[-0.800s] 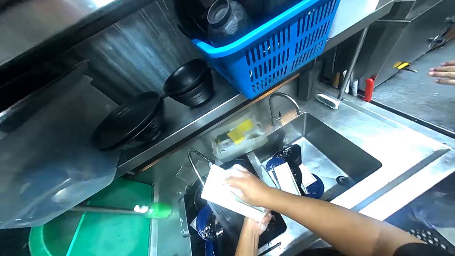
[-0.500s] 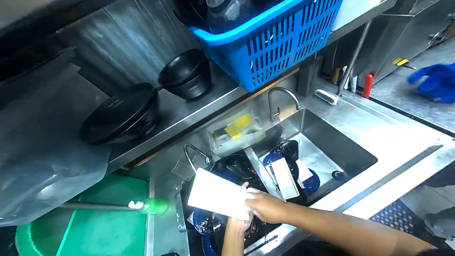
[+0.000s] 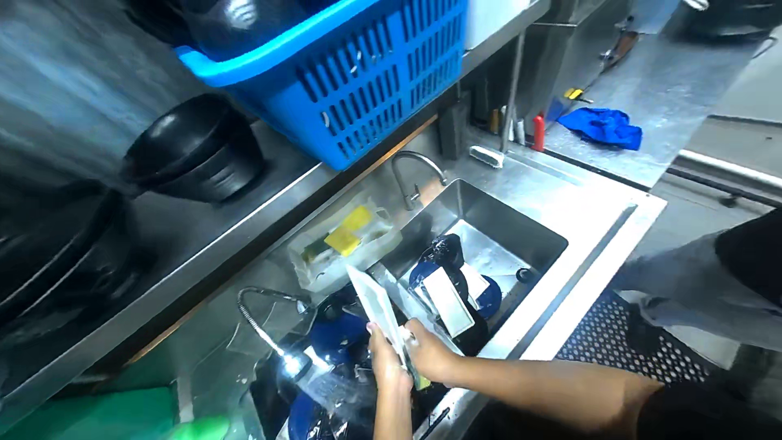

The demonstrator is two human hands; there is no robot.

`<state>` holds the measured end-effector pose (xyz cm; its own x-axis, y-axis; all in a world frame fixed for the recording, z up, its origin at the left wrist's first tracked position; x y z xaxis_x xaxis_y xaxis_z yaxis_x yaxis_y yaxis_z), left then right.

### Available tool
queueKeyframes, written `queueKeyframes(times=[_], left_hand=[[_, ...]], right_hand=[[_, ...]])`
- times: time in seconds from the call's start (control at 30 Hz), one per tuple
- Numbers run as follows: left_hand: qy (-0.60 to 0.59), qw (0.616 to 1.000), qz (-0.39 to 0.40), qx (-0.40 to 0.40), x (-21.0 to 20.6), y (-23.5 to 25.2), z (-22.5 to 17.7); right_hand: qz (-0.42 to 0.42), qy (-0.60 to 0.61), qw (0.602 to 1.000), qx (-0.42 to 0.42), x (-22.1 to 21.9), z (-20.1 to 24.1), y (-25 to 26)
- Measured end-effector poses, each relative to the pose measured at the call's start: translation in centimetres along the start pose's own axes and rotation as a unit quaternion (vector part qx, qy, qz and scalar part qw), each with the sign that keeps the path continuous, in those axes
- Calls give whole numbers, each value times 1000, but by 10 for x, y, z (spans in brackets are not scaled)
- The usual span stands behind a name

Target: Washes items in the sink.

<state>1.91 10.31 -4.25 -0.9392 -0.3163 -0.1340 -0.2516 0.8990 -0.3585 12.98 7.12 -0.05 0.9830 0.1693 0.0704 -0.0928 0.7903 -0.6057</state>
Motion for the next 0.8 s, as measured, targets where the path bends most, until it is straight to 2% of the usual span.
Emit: queueKeyframes(times=[0.1, 0.2, 0.3, 0.37, 0.4, 0.47, 0.57, 0.7, 0.8], left_hand=[[71, 996, -44, -36, -7, 12, 0], [119, 988, -44, -84, -28, 10, -1], [227, 961, 93, -125, -55, 6, 3], [261, 945, 167, -101, -61, 11, 14], [253, 948, 180, -76, -56, 15, 21], [228, 960, 160, -21, -29, 23, 34], [214, 973, 60, 61, 40, 32, 50], [218, 968, -43, 115, 124, 39, 48], [225, 962, -91, 127, 159, 44, 28]], right_hand=[[26, 149, 988, -16, 11, -19, 1], [2, 171, 985, -2, 35, -19, 9], [-46, 258, 964, -34, 64, -41, 24], [-87, 347, 931, -73, 93, -65, 35], [-113, 372, 916, -94, 111, -80, 41], [-158, 402, 890, -149, 149, -115, 60], [-171, 437, 846, -254, 191, -170, 90], [-222, 343, 856, -318, 229, -208, 119], [-241, 294, 860, -339, 246, -217, 129]])
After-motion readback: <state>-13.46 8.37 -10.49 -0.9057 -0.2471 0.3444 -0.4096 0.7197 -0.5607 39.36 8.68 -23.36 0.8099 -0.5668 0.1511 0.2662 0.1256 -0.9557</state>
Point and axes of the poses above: each hand's wrist, its own y-axis towards the middle knuckle, its own x-axis out of the back of the hand, z = x × y, the point moved 7 cm from there along y, towards the middle knuckle, and after that the axes turned 10 degrees about -x, right-handed, at the moved point
